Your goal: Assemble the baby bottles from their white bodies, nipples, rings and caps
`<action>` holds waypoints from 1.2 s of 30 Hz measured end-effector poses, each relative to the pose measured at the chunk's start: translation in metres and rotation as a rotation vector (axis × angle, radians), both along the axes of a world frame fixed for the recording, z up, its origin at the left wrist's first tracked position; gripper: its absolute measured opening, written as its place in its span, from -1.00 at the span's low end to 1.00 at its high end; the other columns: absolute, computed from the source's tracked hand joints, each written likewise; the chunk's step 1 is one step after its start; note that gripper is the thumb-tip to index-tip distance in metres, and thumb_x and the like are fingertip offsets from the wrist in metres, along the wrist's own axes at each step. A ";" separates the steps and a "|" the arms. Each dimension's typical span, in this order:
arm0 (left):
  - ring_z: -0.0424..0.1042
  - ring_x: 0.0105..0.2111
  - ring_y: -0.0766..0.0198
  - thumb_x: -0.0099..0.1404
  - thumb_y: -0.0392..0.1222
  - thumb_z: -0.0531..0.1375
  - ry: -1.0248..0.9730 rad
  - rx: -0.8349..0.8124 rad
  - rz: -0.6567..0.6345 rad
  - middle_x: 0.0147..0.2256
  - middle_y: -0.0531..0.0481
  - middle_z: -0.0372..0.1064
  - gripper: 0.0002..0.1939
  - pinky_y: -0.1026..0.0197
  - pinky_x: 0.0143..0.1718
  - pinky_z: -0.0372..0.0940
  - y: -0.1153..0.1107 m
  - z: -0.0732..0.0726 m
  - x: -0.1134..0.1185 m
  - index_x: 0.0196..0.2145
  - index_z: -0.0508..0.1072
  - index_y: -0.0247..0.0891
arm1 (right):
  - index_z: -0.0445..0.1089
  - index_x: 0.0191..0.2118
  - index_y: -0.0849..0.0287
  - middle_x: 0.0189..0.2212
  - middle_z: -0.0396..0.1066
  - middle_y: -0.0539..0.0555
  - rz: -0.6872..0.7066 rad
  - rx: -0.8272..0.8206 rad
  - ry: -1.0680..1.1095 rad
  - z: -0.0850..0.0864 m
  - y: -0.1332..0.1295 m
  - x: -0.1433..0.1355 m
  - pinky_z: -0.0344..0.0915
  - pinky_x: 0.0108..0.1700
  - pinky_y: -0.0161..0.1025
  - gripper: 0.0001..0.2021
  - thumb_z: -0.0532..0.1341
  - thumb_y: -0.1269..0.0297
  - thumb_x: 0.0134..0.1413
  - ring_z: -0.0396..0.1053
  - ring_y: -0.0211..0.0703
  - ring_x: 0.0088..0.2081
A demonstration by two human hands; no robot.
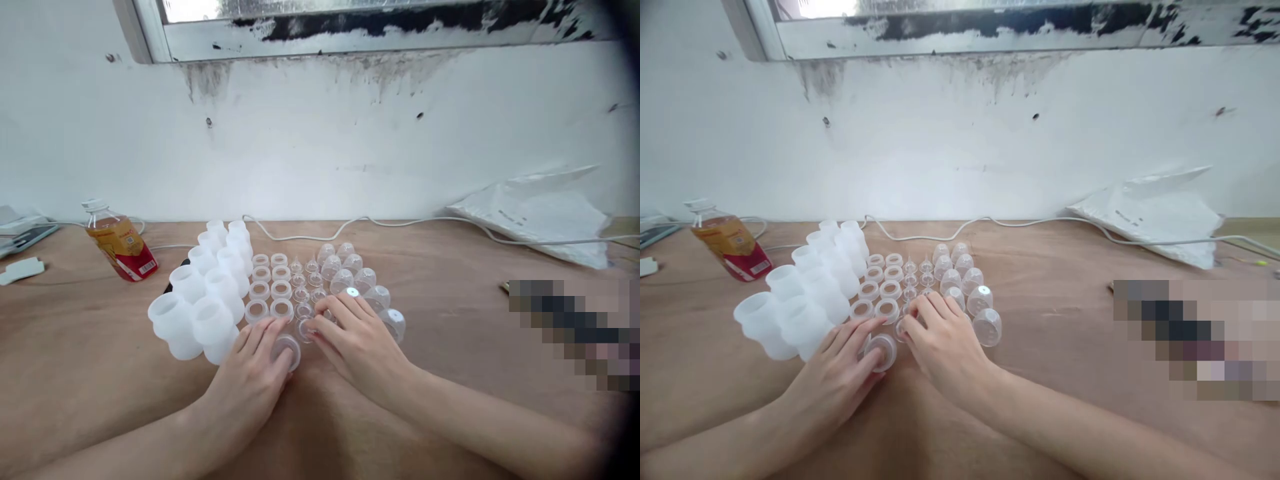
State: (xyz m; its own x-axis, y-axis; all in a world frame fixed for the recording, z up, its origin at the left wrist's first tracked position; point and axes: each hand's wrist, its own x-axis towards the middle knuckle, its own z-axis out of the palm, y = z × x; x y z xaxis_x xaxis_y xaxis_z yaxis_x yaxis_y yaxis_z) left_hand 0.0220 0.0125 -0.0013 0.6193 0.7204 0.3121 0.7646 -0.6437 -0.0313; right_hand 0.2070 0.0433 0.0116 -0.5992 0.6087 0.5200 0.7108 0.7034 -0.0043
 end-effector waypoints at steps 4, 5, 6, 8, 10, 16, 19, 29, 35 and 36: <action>0.23 -0.05 0.05 0.17 -0.44 -0.03 -0.430 -0.237 -0.046 0.01 -0.14 0.18 -0.85 0.00 -0.09 0.16 -0.005 0.013 0.000 -0.37 0.23 -0.23 | 0.22 -0.31 0.22 -0.15 0.31 0.18 0.099 -0.128 0.273 0.013 0.001 0.005 0.26 -0.16 -0.18 -0.90 -0.01 0.46 0.12 0.28 -0.13 -0.13; 0.25 -0.07 0.08 0.19 -0.40 0.00 -0.576 -0.328 -0.048 -0.04 -0.12 0.22 -0.89 0.03 -0.09 0.17 -0.004 0.018 0.002 -0.38 0.19 -0.21 | 0.20 -0.28 0.21 -0.13 0.31 0.18 0.114 -0.171 0.334 0.017 0.002 0.007 0.28 -0.17 -0.21 -0.90 -0.02 0.45 0.13 0.31 -0.17 -0.13; 0.27 -0.10 0.11 0.20 -0.34 0.04 -0.734 -0.442 -0.048 -0.10 -0.08 0.26 -0.91 0.06 -0.11 0.18 -0.004 0.022 0.004 -0.38 0.15 -0.19 | 0.19 -0.26 0.20 -0.15 0.33 0.16 0.121 -0.210 0.381 0.020 0.003 0.008 0.30 -0.21 -0.25 -0.90 -0.02 0.43 0.14 0.34 -0.21 -0.18; 0.34 -0.19 0.17 0.20 -0.24 0.11 -1.067 -0.720 -0.072 -0.24 0.00 0.32 -0.82 0.13 -0.17 0.21 0.000 0.027 0.010 -0.38 0.08 -0.16 | 0.20 -0.24 0.17 -0.24 0.39 0.08 0.109 -0.260 0.425 0.027 0.004 0.011 0.31 -0.33 -0.32 -0.91 0.00 0.39 0.14 0.38 -0.28 -0.35; 0.39 -0.28 0.23 0.19 -0.18 0.14 -1.366 -1.001 -0.111 -0.30 0.04 0.35 -0.75 0.17 -0.22 0.22 0.004 0.028 0.016 -0.31 0.06 -0.14 | 0.23 -0.26 0.18 -0.32 0.40 0.05 0.082 -0.270 0.428 0.031 0.004 0.013 0.27 -0.45 -0.37 -0.91 0.02 0.38 0.12 0.34 -0.34 -0.48; 0.38 -0.31 0.25 0.30 -0.06 -0.05 -1.770 -1.540 -0.108 -0.28 -0.13 0.36 -0.70 0.28 -0.38 0.23 0.013 0.020 0.021 -0.17 0.29 -0.31 | 0.31 -0.33 0.19 -0.41 0.35 0.02 0.091 -0.285 0.383 0.034 0.004 0.013 0.23 -0.45 -0.39 -0.92 0.08 0.36 0.07 0.26 -0.34 -0.46; 0.29 -0.37 0.38 0.30 -0.04 -0.03 -1.817 -1.489 -0.163 -0.27 -0.02 0.28 -0.70 0.36 -0.45 0.18 0.014 0.017 0.022 -0.18 0.35 -0.27 | 0.34 -0.32 0.18 -0.38 0.30 0.04 0.145 -0.285 0.394 0.033 0.004 0.013 0.24 -0.40 -0.39 -0.87 0.06 0.37 0.10 0.26 -0.33 -0.40; 0.26 -0.22 0.36 0.24 -0.23 0.12 -1.629 -1.425 -0.140 -0.20 -0.01 0.32 -0.78 0.35 -0.31 0.19 0.013 0.020 0.023 -0.14 0.37 -0.22 | 0.34 -0.23 0.16 -0.31 0.34 0.03 0.060 -0.349 0.431 0.028 0.001 0.008 0.28 -0.49 -0.41 -0.80 0.21 0.26 -0.02 0.26 -0.36 -0.46; 0.27 -0.07 0.21 0.16 -0.27 0.20 -1.620 -1.390 -0.087 -0.11 -0.02 0.33 -0.65 0.18 -0.09 0.19 0.012 0.014 0.024 -0.07 0.32 -0.16 | 0.29 -0.03 0.19 -0.14 0.31 0.13 0.194 -0.322 0.405 0.026 -0.001 0.006 0.36 -0.38 -0.36 -0.69 0.08 0.33 0.08 0.33 -0.31 -0.35; 0.27 -0.05 0.19 0.15 -0.28 0.20 -1.621 -1.387 -0.092 -0.10 -0.03 0.33 -0.65 0.16 -0.06 0.18 0.012 0.012 0.024 -0.08 0.32 -0.17 | 0.31 -0.04 0.20 -0.15 0.33 0.12 0.222 -0.325 0.407 0.026 -0.001 0.006 0.35 -0.38 -0.37 -0.70 0.07 0.36 0.09 0.34 -0.32 -0.35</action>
